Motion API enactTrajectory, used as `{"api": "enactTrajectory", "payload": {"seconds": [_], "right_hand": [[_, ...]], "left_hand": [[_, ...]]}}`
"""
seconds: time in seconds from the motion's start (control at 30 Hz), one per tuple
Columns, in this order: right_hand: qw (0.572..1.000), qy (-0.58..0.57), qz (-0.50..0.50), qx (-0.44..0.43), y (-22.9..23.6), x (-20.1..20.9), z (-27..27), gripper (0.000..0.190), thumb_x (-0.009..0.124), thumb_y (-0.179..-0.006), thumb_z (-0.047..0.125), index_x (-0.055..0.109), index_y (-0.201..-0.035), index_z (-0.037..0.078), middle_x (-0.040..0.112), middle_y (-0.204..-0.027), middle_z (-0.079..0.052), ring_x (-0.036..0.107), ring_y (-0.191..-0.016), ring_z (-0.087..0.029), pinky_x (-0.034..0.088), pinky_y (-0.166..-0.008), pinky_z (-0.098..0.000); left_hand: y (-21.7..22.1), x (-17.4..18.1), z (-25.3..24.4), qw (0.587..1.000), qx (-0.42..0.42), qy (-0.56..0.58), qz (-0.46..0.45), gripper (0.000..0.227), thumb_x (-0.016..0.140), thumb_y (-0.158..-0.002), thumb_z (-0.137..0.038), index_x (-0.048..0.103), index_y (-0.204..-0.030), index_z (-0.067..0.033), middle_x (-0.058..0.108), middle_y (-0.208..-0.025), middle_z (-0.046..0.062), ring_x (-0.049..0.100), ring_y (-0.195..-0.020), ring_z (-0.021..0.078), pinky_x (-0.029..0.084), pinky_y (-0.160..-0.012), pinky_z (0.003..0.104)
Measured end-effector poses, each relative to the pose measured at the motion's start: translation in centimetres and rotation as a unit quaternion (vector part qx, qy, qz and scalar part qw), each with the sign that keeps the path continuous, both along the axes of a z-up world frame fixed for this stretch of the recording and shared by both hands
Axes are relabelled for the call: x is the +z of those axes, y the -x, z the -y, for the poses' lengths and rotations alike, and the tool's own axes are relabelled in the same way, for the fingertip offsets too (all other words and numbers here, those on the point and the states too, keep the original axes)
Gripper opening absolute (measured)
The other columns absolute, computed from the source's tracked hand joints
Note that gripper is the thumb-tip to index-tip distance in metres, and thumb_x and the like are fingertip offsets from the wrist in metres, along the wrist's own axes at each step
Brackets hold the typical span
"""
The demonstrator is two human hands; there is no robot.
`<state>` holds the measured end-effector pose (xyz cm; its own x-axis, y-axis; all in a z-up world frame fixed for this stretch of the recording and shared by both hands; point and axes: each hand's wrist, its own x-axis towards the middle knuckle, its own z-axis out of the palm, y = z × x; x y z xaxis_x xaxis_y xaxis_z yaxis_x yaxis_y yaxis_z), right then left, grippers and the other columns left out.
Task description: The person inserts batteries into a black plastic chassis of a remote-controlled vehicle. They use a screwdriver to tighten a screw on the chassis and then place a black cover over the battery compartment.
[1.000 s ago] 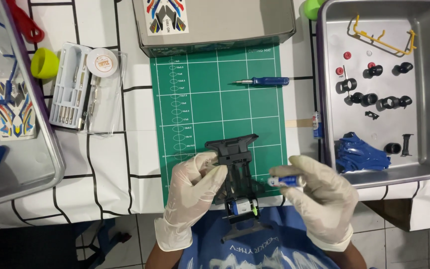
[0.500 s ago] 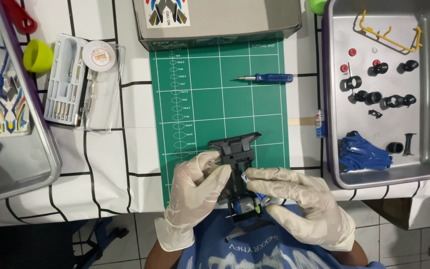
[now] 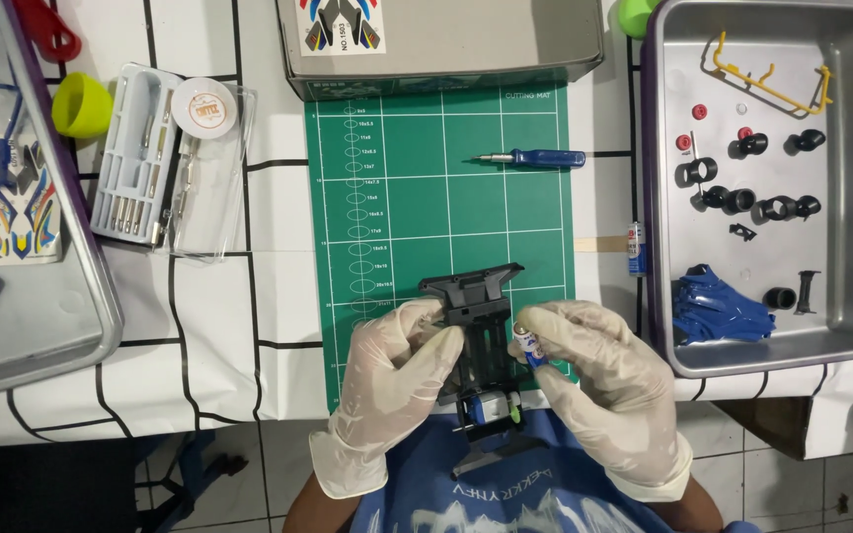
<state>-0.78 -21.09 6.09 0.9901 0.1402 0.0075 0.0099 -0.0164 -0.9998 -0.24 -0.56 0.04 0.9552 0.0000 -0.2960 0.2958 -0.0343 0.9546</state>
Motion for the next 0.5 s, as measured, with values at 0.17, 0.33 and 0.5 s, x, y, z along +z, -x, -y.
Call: {"api": "enactTrajectory", "payload": {"seconds": [0.17,0.33,0.5], "right_hand": [[0.997,-0.064,-0.042,0.014,-1.4,1.0,-1.2,0.033,0.069,-0.092,0.002,0.063,-0.125,-0.001,0.055,-0.127,-0.013,0.070,-0.095,-0.024,0.064,-0.092,-0.0350],[0.996,0.058,-0.048,-0.054,-1.2,1.3,-2.2,0.031,0.076,-0.084,-0.003,0.067,-0.114,-0.001,0.076,-0.102,-0.014,0.078,-0.090,-0.019,0.065,-0.067,-0.0233],[0.980,0.178,0.020,-0.089,-1.5,0.8,-2.6,0.034,0.085,-0.078,0.003,0.074,-0.111,0.002,0.078,-0.104,-0.010,0.072,-0.081,-0.014,0.063,-0.079,-0.0242]], "left_hand": [[0.0,0.0,0.1,1.000,0.004,-0.011,-0.003,0.043,0.077,-0.085,-0.028,0.073,-0.116,0.0019,0.078,-0.080,0.005,0.075,-0.080,0.0106,0.061,-0.074,0.025],[0.0,0.4,0.4,1.000,0.004,-0.019,0.012,0.040,0.075,-0.088,-0.025,0.072,-0.117,0.0023,0.079,-0.079,0.004,0.074,-0.080,0.0094,0.061,-0.074,0.025],[0.2,0.1,0.5,0.999,0.005,-0.040,0.018,0.043,0.073,-0.088,-0.029,0.072,-0.117,0.0031,0.080,-0.075,0.004,0.077,-0.082,0.0109,0.064,-0.073,0.027]]}}
